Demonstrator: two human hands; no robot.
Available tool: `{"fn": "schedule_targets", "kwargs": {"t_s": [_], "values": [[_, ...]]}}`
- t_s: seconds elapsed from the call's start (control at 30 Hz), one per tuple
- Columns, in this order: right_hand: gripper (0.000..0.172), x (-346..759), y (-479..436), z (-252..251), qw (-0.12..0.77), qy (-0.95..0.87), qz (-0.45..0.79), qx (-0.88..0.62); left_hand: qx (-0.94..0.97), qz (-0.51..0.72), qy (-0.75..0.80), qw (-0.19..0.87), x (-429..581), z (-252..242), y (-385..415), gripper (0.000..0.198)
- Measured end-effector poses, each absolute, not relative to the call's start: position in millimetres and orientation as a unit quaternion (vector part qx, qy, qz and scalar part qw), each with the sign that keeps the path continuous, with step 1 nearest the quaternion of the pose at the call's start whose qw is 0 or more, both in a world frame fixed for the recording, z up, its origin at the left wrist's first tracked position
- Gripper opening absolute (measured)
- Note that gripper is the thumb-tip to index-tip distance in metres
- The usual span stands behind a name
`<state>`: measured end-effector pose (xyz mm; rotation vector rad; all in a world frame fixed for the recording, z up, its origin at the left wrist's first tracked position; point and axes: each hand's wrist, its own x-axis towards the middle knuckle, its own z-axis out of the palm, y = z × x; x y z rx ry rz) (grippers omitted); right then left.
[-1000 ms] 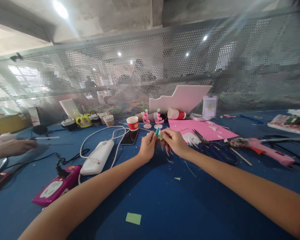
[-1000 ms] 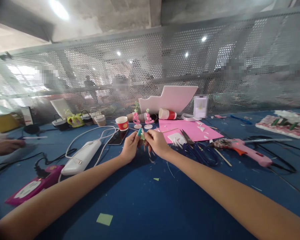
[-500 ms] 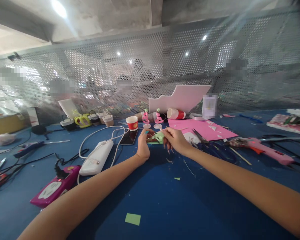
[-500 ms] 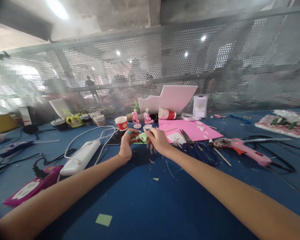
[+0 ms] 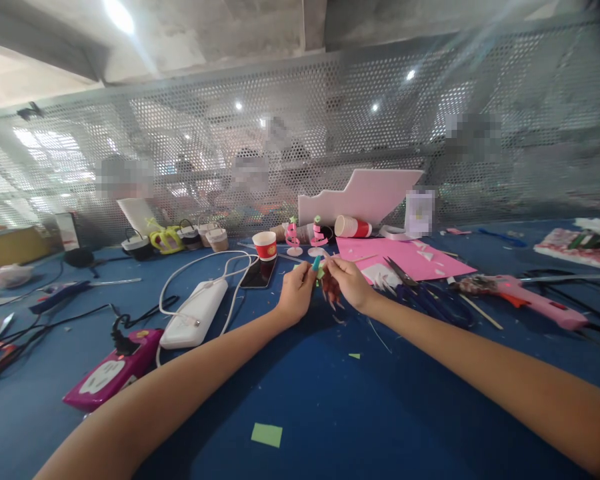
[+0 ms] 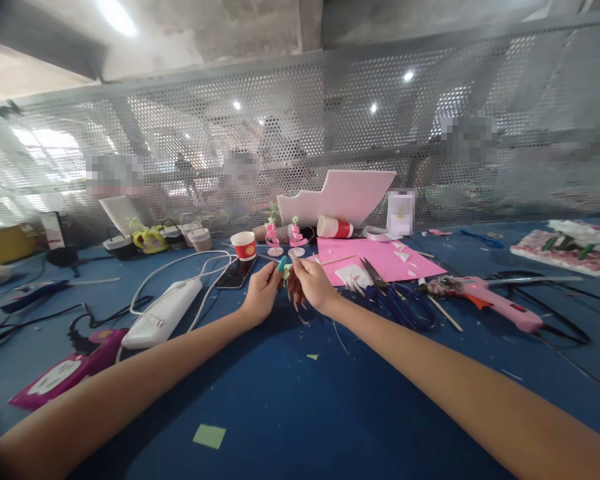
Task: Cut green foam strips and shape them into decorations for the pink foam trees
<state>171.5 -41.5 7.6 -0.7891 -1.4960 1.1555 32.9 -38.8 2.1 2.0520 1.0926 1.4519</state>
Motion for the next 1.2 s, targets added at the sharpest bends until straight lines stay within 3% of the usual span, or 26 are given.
{"fn": "schedule_targets", "kwargs": {"t_s": [0.37,0.7,1.2], "values": [[0.04,171.5,-46.3,4.8,0.532,-0.67,0.413,-0.312,0.727,0.514,0.411,0.195,32.5,-0.5,-37.0,0.034],[0.037,179.9,-43.5,0.9,0.5,-0.766,0.309,-0.261,0.687,0.525,0.334,0.376,35.1,-2.7,-34.6,0.033],[0.04,170.1,-46.7,0.0,0.533,-0.675,0.406,-0.308,0.698,0.54,0.356,0.308,34.6,-3.9,-35.4,0.042]]}}
